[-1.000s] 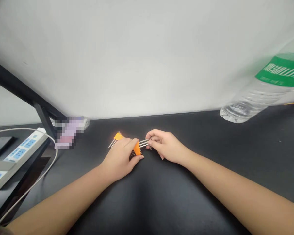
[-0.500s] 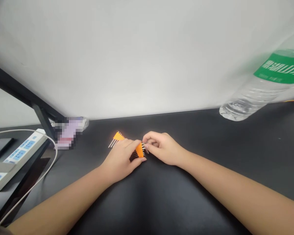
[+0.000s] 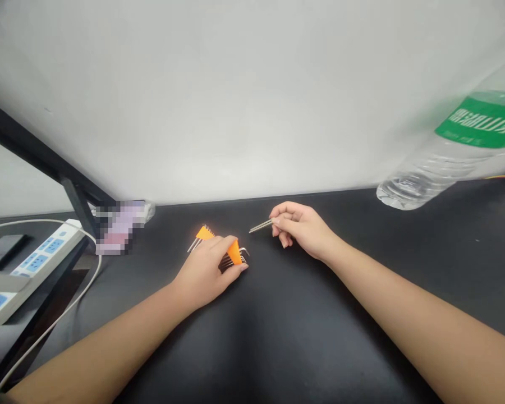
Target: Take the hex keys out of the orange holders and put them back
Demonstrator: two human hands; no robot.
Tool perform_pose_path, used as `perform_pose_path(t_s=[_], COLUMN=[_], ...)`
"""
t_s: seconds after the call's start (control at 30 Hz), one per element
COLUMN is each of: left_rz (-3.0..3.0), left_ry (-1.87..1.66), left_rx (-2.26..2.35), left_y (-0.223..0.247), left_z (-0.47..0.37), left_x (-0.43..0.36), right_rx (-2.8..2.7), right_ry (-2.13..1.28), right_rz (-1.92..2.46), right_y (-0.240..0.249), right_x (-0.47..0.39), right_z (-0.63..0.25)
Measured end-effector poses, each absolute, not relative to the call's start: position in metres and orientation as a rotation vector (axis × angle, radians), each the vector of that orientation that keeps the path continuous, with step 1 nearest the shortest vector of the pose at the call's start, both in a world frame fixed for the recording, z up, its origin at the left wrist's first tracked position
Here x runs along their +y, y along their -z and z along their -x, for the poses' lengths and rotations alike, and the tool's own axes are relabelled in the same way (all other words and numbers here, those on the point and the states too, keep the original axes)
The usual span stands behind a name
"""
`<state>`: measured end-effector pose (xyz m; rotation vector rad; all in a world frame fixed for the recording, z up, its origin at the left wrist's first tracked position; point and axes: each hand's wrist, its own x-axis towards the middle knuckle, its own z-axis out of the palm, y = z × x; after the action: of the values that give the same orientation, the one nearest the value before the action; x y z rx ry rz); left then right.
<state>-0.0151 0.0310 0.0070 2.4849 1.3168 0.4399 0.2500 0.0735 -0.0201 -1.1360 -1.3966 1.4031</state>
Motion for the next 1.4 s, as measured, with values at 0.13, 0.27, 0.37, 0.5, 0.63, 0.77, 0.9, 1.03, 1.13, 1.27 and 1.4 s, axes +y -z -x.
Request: perform_pose_path(t_s=[0.13,0.27,0.37,0.5,0.63,0.77,0.9,1.03,1.13,1.27,1.4], left_rz=[-2.485,-2.468,-2.473,-2.508,-2.531,-2.542,-2.554,-2.566,-2.542,-2.528,-2.547], left_ry=[-0.418,-0.435,-0.435,-0.443,-0.484,-0.498,-0.502,-0.546,-0.634,-0.622,-0.545], left_rx=[1.292,1.297,1.303,1.294,1.275,1.246,1.246,1.169,1.094,1.012,0.975], left_y=[-0.008,-0.007,-0.006,-0.005,-0.004,-0.005,-0.008,-0.008,-0.006,-0.006,-0.009], left_z=[0.014,0.014,0.014,0.014,0.014,0.014,0.015,0.016,0.017,0.016,0.015], left_x=[0.029,0.028,0.028,0.028,0.028,0.026,0.024,0.023,0.023,0.023,0.023], right_rx=[-1.732,-2.065,-2.215,-2.282,-2.297,-2.358,-2.319,-2.128,-1.981,-1.906,-1.899], right_ry=[-1.253,-0.750,-0.537,-0.411,-0.400,-0.420,-0.426,-0.692,-1.257,-1.624,-1.744], right_rz=[1.267,1.367,1.394,1.371,1.358,1.348,1.297,1.243,1.180,1.188,1.180], right_y=[0.017,0.017,0.019,0.020,0.016,0.016,0.015,0.001,-0.013,-0.019,-0.019], right_x=[0.070,0.065,0.067,0.069,0.064,0.059,0.056,0.042,0.029,0.024,0.027], right_z=[-0.245,-0.238,-0.239,-0.242,-0.241,-0.239,-0.236,-0.225,-0.215,-0.213,-0.216])
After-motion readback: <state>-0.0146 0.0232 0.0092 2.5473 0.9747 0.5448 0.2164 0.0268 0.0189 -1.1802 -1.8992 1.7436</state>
